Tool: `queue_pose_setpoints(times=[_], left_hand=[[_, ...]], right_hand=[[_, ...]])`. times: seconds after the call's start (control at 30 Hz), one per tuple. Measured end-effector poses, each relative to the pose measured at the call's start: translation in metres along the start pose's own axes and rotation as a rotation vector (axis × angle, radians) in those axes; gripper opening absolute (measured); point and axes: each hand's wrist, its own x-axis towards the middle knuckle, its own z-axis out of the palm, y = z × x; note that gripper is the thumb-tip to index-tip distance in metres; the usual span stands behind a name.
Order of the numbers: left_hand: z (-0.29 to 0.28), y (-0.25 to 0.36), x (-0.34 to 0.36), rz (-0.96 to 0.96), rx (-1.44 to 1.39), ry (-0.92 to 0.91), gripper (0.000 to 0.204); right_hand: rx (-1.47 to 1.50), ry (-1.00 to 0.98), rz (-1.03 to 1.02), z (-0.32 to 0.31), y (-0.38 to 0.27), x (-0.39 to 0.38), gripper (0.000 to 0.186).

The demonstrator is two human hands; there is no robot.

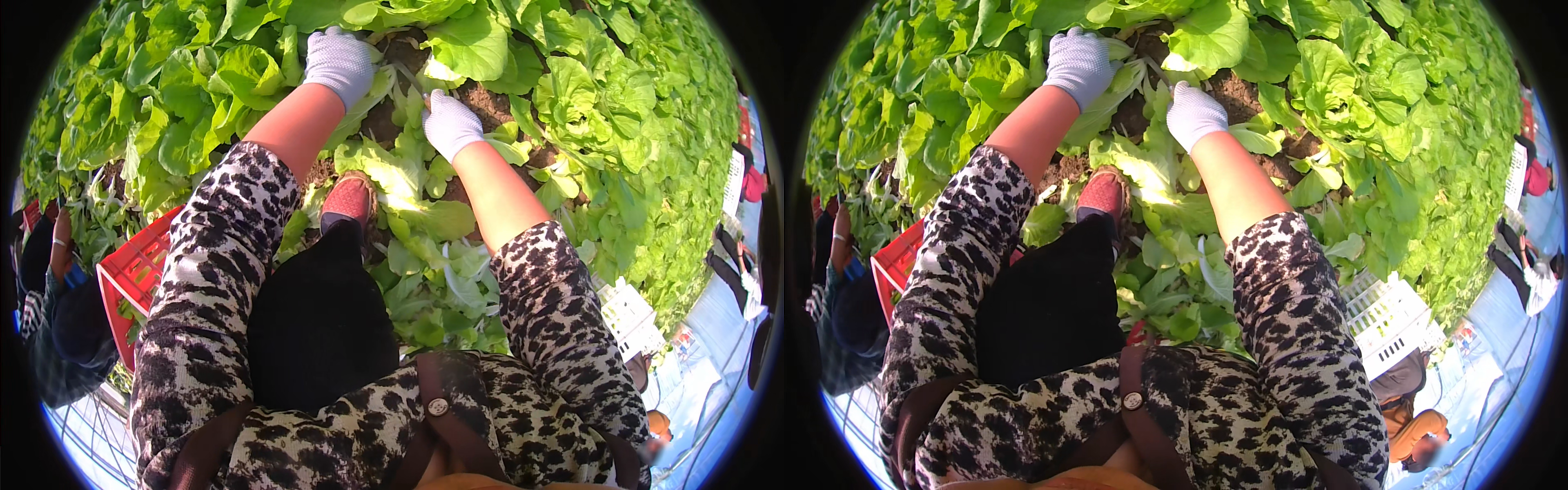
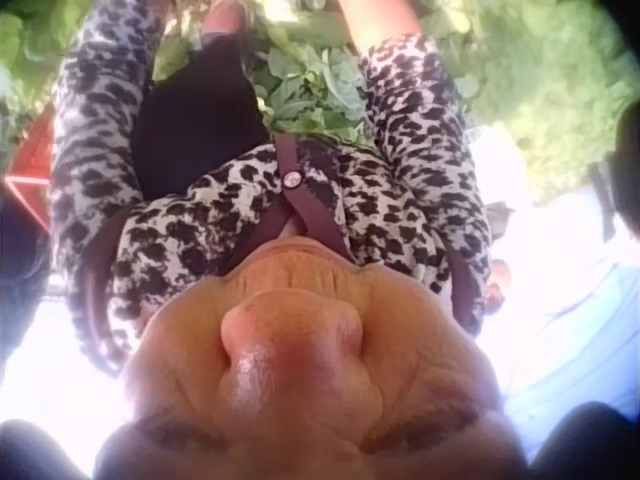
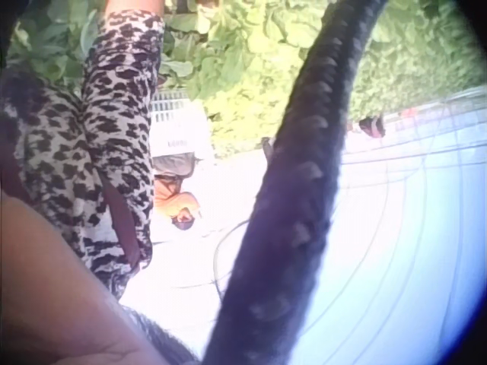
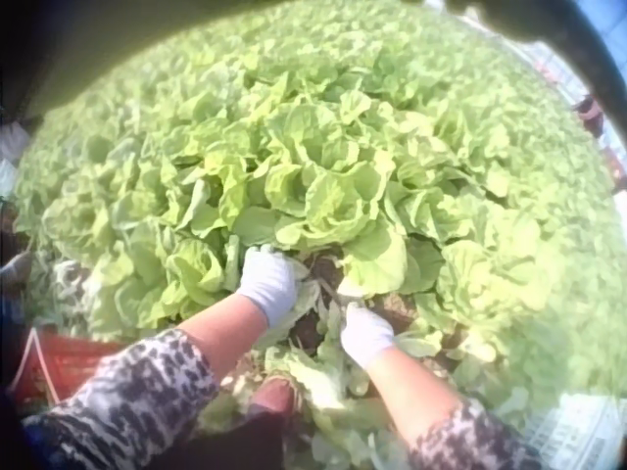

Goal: The person harvests lettuce in a greenhouse using a curved knife. They cut the base of each head, remove outer leaves, and place the trimmed lettuce into a red crate. Other workers are visible nearby doing the same task.

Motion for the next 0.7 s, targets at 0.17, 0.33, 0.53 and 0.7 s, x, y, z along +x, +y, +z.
queue_pose_setpoints(times=[0.17, 0.33, 0.53, 0.7], left_hand=[[0.015, 0.002, 0.013, 0.009, 0.007, -0.123, 0.030], [0.028, -0.001, 0.016, -0.044, -0.081, -0.128, 0.029], [0.034, -0.007, 0.020, -0.094, -0.204, -0.166, 0.026], [0.044, 0.002, 0.014, -0.066, -0.243, -0.194, 0.027]], right_hand=[[-0.088, 0.034, -0.046, -0.011, 0.011, -0.007, 0.029], [-0.138, -0.062, -0.086, -0.011, 0.007, 0.016, 0.030], [-0.127, -0.345, -0.072, -0.009, 0.017, -0.008, 0.026], [0.049, 0.017, -0.050, -0.011, 0.005, -0.030, 0.033]])
